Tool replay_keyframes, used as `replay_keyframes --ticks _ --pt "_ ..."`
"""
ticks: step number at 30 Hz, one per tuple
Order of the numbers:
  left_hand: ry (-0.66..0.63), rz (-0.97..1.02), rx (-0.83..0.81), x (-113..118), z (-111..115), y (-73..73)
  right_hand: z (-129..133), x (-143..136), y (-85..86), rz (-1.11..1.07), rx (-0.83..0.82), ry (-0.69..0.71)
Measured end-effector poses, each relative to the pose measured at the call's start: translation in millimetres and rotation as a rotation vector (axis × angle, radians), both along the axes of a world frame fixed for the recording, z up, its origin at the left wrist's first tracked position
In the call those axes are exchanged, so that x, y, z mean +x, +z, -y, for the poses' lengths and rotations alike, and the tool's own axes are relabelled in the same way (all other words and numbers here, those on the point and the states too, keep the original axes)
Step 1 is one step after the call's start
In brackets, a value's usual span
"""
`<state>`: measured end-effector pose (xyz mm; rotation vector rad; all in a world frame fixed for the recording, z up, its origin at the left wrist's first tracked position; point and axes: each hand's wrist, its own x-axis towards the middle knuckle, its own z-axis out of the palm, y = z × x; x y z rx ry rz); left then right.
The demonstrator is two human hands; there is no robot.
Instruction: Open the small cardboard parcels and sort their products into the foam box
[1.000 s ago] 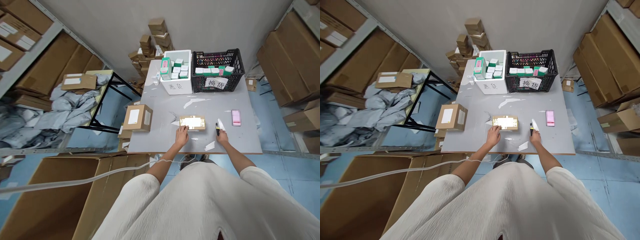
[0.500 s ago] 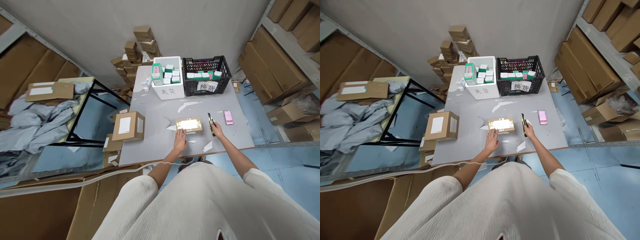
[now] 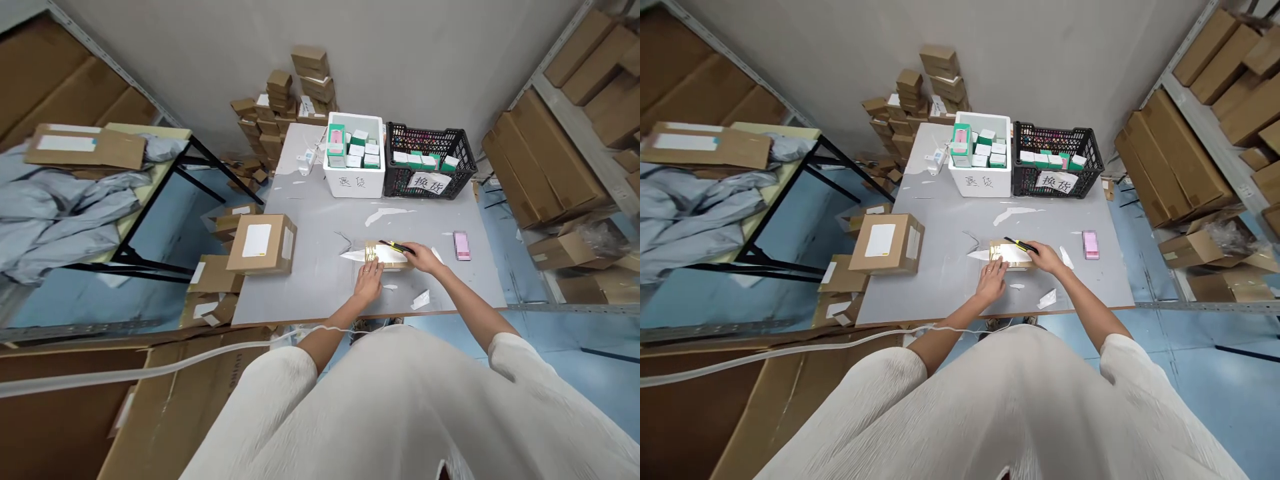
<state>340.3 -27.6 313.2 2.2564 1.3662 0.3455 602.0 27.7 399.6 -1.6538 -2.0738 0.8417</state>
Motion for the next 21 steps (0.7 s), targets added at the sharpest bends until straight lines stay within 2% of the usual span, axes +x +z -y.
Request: replay_keyframes --ticks 4,9,14,21 --pt "-0.025 0.038 0.013 -9.2 -4.3 -0.5 -14.6 -24.7 3.2 0.248 0.000 0.143" --pt "-0.047 0.084 0.012 -18.3 -6.6 -4.9 -22.2 -53.7 4.3 0.428 0.005 0.229" --pt "-0.055 0.107 0.022 -24.5 -7.8 -8.1 -24.8 -72.6 8.2 0.502 0.001 0.254" --pt "-0.084 0.092 0.047 -28.5 -9.9 -9.6 -24.1 -77.8 11.6 0.551 0.002 0.275"
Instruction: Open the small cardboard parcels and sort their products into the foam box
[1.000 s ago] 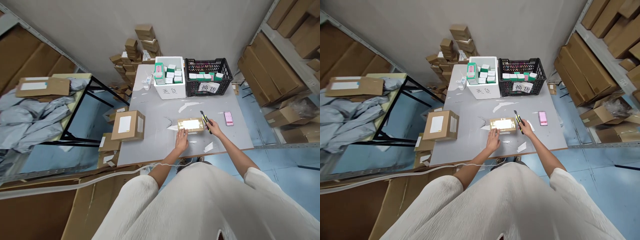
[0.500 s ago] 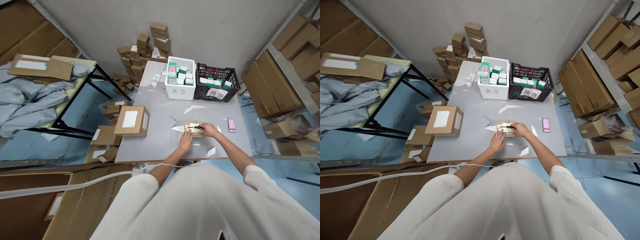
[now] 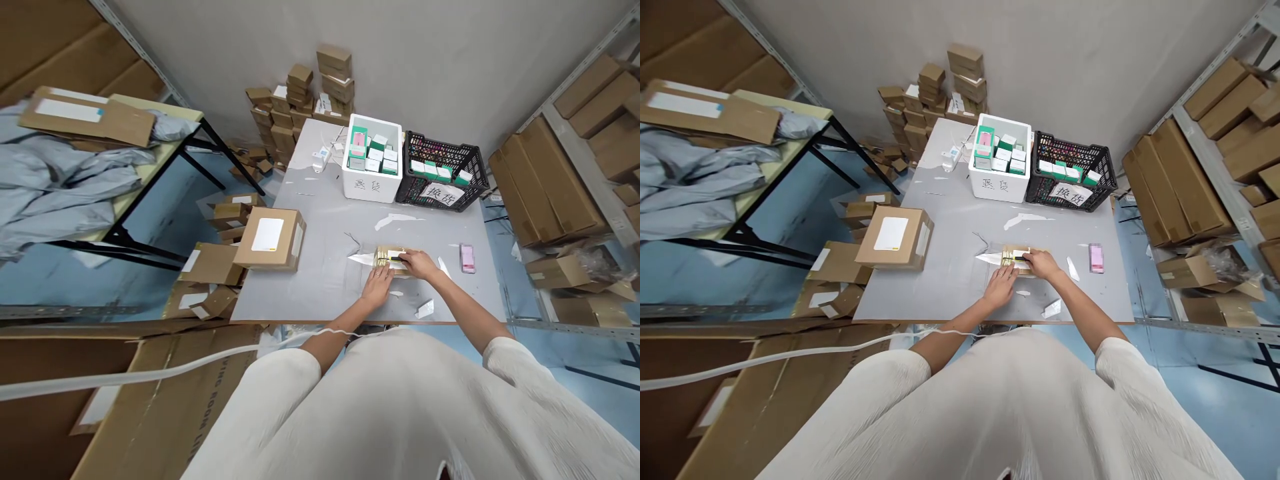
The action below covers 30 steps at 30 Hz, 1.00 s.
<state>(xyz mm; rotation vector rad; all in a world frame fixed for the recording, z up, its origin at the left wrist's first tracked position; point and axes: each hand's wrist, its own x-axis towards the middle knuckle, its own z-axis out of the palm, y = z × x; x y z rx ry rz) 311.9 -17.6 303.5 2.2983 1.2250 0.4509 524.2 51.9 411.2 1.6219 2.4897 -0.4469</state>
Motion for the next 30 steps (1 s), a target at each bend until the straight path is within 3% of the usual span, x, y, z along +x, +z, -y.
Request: replay_keyframes --ticks 30 --pt "-0.043 -0.201 0.056 2.6 0.4 11.2 15.0 -12.6 12.0 0.287 -0.014 0.040"
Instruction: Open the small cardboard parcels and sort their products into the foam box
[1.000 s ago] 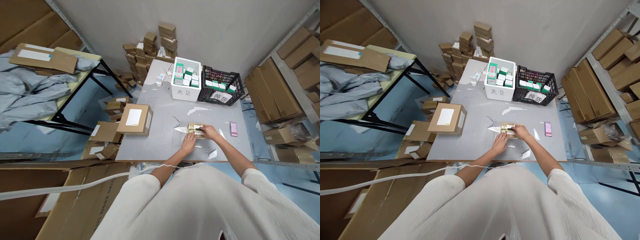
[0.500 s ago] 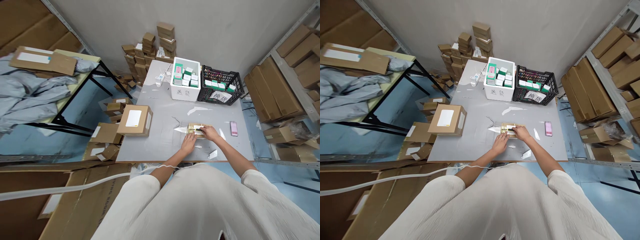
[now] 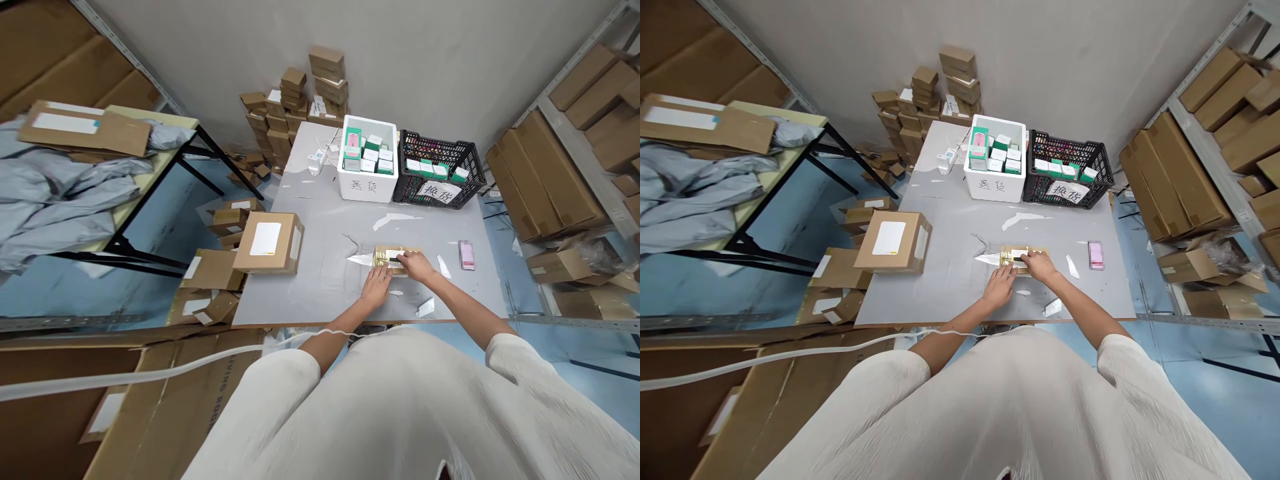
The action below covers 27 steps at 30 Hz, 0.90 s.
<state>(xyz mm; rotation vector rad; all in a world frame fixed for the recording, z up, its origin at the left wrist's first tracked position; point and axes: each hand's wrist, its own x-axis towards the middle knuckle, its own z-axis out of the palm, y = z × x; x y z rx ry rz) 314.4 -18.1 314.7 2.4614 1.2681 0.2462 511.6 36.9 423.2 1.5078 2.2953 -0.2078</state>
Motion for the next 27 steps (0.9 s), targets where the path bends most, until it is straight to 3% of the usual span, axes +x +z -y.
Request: replay_keyframes --ticks 9,21,27 --pt "-0.003 -0.024 0.020 -0.2 2.4 4.5 2.3 -6.1 6.0 0.050 0.000 0.060" --pt "0.002 -0.044 0.062 4.0 4.5 -7.1 -4.3 9.6 16.3 0.098 -0.004 0.050" --pt "0.023 -0.059 0.043 10.1 4.7 1.0 -7.2 17.9 25.0 0.116 -0.033 0.041"
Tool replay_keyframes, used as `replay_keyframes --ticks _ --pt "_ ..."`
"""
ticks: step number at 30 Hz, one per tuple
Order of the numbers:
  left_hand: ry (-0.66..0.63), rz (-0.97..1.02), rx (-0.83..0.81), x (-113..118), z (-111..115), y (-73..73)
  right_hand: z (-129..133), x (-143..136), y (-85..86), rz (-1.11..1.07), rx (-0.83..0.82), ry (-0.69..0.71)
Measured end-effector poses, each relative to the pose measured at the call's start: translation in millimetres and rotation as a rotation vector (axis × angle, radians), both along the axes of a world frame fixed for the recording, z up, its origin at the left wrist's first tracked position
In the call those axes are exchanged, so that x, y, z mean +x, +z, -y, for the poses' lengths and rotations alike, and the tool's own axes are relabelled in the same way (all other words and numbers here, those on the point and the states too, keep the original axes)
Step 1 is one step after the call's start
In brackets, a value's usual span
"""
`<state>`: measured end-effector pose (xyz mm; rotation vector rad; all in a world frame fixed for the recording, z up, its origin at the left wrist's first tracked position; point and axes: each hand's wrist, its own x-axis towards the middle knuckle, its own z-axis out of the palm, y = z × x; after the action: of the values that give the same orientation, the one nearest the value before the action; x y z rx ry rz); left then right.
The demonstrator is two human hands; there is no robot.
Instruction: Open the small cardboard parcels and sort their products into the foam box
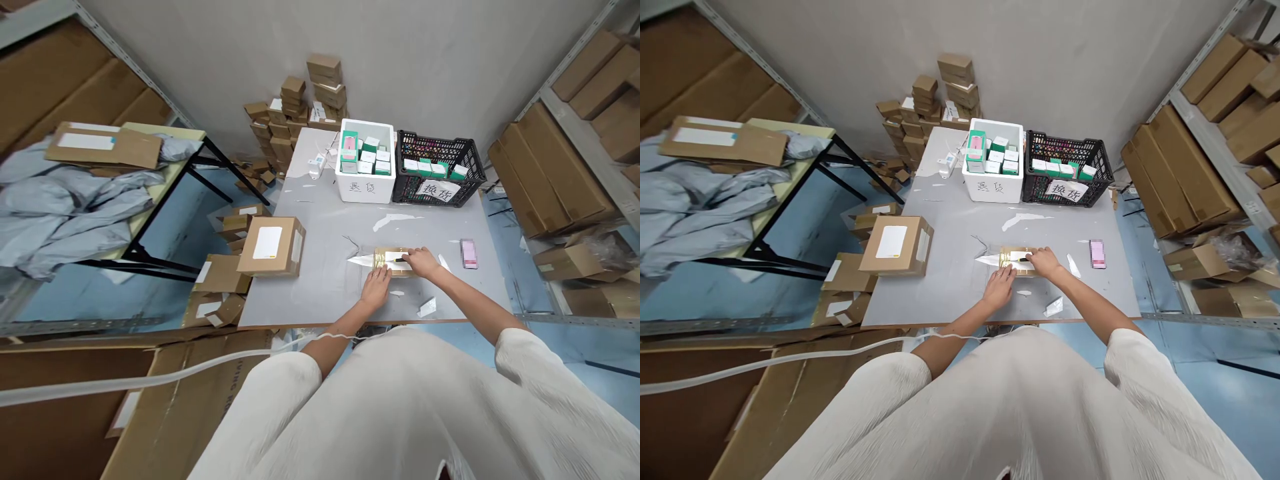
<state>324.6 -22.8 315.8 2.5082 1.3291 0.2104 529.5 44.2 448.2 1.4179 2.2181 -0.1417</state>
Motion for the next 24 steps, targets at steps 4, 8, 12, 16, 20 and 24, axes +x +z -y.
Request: replay_keyframes --ticks 4,8,12,16,20,24 --pt "0.045 -0.020 -0.020 6.9 2.8 8.3 1.2 14.2 1.8 0.012 -0.002 -0.013" --pt "0.061 -0.034 -0.037 15.6 6.0 11.4 5.3 31.7 -0.9 -0.013 -0.003 -0.010" --pt "0.064 -0.058 -0.053 25.7 6.6 10.5 8.7 43.1 -2.5 -0.024 -0.006 -0.030" --pt "0.092 -0.084 -0.064 33.9 5.4 10.1 11.7 51.6 4.8 -0.045 -0.033 -0.072" --pt "0.105 -0.100 -0.061 38.1 5.0 9.6 16.3 68.4 15.5 -0.044 -0.059 -0.110" --pt "0.106 -0.111 -0.035 41.3 4.9 8.6 22.1 98.8 18.7 -0.038 -0.042 -0.128"
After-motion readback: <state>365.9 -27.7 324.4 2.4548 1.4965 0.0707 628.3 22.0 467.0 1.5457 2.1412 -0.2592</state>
